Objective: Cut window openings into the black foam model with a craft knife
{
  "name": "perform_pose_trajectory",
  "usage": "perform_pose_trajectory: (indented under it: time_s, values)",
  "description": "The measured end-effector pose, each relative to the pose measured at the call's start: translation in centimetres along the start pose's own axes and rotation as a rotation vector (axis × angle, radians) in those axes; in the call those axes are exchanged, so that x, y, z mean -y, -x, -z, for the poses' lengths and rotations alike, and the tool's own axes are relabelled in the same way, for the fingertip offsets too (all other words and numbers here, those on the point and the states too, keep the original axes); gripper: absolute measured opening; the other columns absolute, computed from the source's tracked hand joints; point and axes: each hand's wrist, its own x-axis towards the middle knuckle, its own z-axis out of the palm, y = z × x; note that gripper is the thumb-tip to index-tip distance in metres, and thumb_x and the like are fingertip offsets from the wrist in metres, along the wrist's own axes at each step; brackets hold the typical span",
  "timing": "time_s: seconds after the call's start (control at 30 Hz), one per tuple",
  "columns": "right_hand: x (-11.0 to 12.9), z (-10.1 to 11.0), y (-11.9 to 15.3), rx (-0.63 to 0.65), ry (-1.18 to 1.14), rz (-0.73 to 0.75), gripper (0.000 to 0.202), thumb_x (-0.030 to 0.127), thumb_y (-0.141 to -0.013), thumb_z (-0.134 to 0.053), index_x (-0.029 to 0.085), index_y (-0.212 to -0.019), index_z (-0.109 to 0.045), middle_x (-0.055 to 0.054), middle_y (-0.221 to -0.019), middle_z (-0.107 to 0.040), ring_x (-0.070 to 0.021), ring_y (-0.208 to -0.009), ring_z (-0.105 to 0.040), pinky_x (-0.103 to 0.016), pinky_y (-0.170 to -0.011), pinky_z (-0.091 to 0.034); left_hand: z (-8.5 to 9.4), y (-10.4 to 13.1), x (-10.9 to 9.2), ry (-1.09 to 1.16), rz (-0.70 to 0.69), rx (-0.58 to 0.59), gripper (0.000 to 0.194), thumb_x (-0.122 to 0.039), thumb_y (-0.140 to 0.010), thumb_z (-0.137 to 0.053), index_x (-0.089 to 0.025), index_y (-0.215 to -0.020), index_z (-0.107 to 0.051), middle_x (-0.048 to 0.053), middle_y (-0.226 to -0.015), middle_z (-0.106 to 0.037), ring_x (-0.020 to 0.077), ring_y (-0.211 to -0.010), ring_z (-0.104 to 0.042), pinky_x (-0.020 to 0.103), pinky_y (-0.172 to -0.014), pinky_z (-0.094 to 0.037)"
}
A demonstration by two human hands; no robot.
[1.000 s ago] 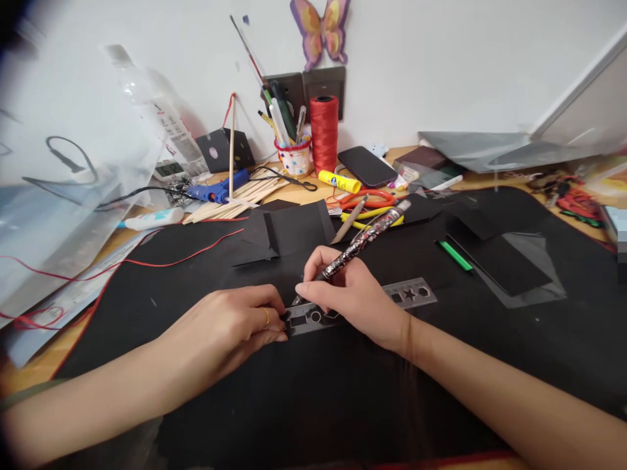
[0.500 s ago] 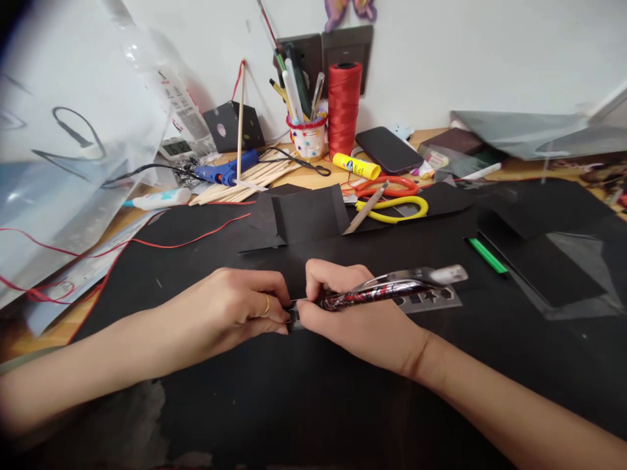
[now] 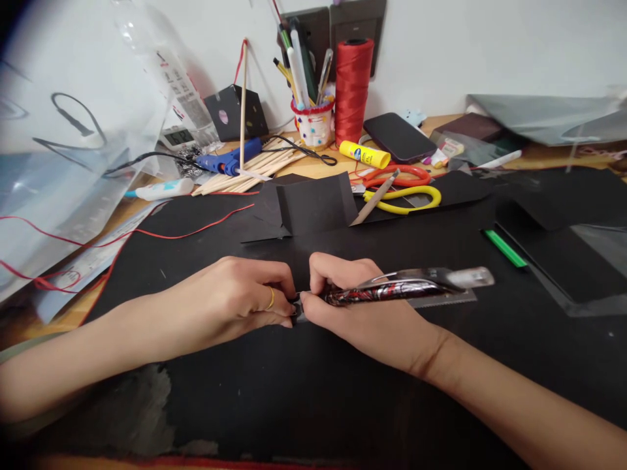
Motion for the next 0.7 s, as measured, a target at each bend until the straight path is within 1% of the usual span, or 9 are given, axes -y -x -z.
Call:
perform_pose_trajectory:
  time_s: [0.27,0.4,0.57,0.7]
  values:
    - [0.09,0.24,-0.07,0.058,0.014,0.008,0.02,0.015,-0.073,-0.051,0.018,-0.058,-0.038,0.006,-0.053,-0.04,-0.0052,-0.049,-0.033,-0.019,-0.044,-0.027,-0.06,0.08,0.21,0.012,-0.022,-0.013,0.016,-0.014,-0.083,-0.05,-0.014,-0.085,-0.065,0.004,-0.084,-0.056,0.0104,-0.068,-0.055,0.018,-0.06,-0.041]
    - [0.09,0.12,-0.12,0.051,0.002,0.001,0.021,0.016,-0.073,-0.052,0.018,-0.058,-0.038,0.007,-0.052,-0.04,-0.005,-0.048,-0.034,-0.019,-0.043,-0.026,-0.12,-0.01,0.39,0.025,-0.032,-0.021,0.016,-0.014,-0.083,-0.049,-0.014,-0.085,-0.065,0.004,-0.084,-0.056,0.0107,-0.068,-0.055,0.019,-0.06,-0.042]
    - [0.1,0.02,-0.09,-0.006,-0.01,-0.027,0.02,0.018,-0.074,-0.053,0.018,-0.06,-0.039,0.007,-0.051,-0.04,-0.0047,-0.047,-0.033,-0.018,-0.042,-0.026,-0.14,-0.09,0.3,0.02,-0.03,-0.023,0.016,-0.016,-0.084,-0.049,-0.013,-0.083,-0.065,0.004,-0.083,-0.056,0.0111,-0.068,-0.056,0.019,-0.06,-0.042]
    - [0.12,0.12,-0.05,0.023,-0.006,0.0,0.021,0.015,-0.073,-0.052,0.018,-0.058,-0.038,0.007,-0.051,-0.039,-0.0044,-0.048,-0.033,-0.018,-0.043,-0.026,-0.05,-0.04,0.11,0.009,-0.025,-0.018,0.016,-0.014,-0.084,-0.049,-0.012,-0.083,-0.065,0.004,-0.082,-0.056,0.0108,-0.067,-0.055,0.018,-0.059,-0.042]
